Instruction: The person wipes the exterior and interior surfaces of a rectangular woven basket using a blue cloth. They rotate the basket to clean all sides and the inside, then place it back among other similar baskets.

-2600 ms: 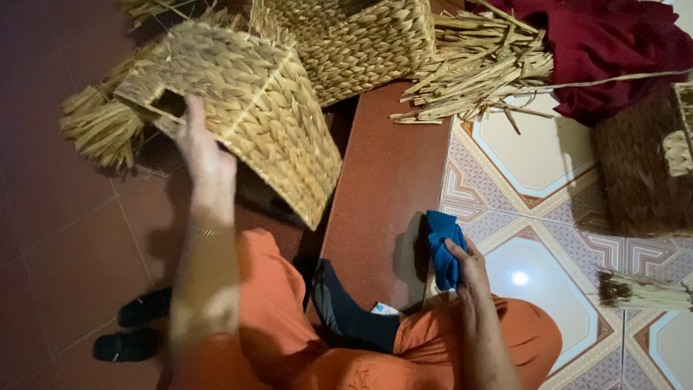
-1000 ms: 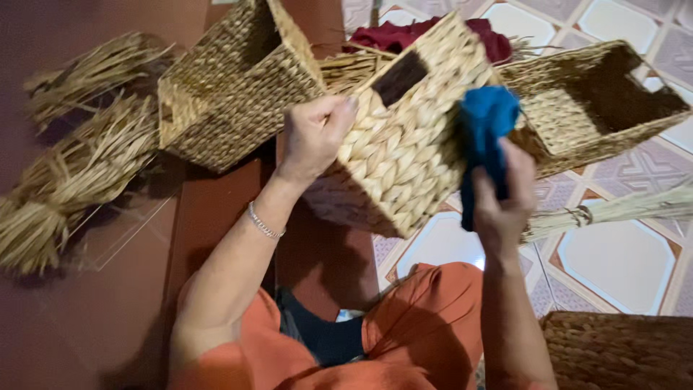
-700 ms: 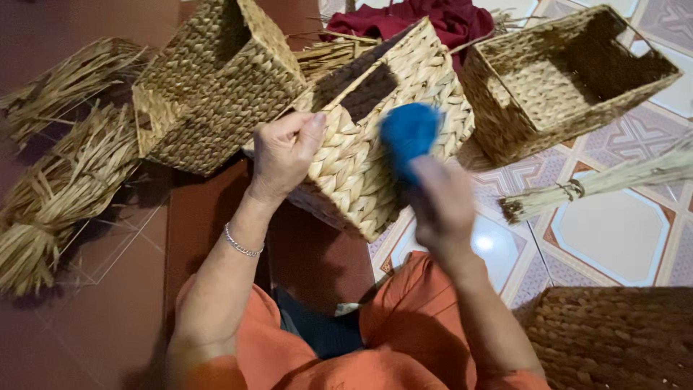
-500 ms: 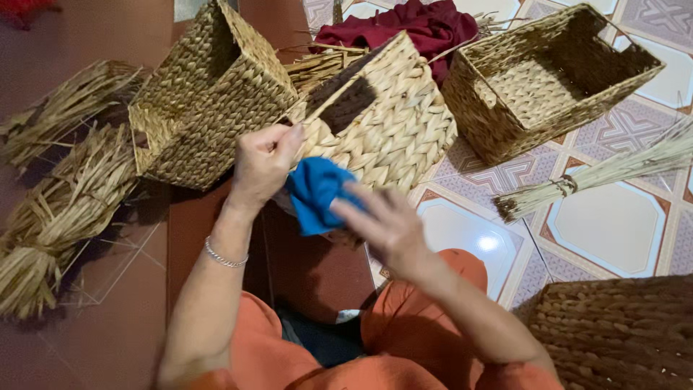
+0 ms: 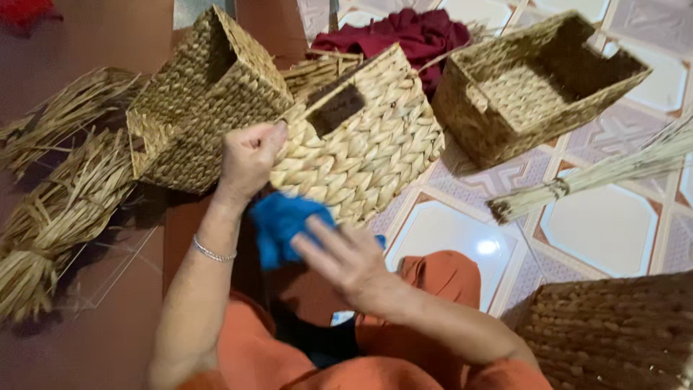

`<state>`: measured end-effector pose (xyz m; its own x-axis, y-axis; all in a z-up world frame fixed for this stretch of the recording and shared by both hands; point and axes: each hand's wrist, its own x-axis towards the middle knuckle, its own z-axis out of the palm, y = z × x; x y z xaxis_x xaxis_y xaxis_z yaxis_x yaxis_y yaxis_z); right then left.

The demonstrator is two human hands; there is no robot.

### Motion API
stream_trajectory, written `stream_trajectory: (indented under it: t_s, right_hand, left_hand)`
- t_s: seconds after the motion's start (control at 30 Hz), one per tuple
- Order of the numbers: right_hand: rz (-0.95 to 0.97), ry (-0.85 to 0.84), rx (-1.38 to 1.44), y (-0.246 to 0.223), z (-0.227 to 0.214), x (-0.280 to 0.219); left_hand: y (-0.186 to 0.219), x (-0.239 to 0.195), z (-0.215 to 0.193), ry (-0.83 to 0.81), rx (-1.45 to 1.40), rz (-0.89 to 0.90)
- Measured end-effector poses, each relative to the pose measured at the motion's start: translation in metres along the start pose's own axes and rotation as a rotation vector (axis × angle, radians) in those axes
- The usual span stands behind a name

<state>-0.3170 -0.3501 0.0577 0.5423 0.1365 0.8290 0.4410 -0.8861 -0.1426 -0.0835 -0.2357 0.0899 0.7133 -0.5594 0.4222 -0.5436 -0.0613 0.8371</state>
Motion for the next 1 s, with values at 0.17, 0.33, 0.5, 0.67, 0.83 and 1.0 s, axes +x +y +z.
stream_trajectory:
  t_s: [0.17,0.33,0.5,0.67,0.83,1.0]
  right_hand:
    - [0.009,0.041,-0.127,0.040,-0.001,0.008]
    - [0.388,0.129,-0.490,0.154,-0.033,-0.003]
    - [0.499,0.162,-0.384,0.143,-0.025,-0.002]
    - [0.088,0.135,-0.282,0.021,0.028,0.016]
    - [0.074,0.137,-0.259,0.043,0.035,0.014]
    - [0.364,0.143,-0.595,0.151,-0.014,0.004]
  left_hand:
    - [0.000,0.000,-0.014,-0.075,-0.011,0.042]
    - [-0.012,-0.003,-0.009,-0.142,-0.057,0.047]
    - [-0.022,-0.005,0.000,0.016,0.112,0.010]
    - [-0.027,-0.008,0.002,0.109,0.061,0.297]
    - [-0.024,-0.013,-0.012,0.012,0.079,0.047]
    - [-0.028,-0.015,0.004,-0.068,0.049,0.186]
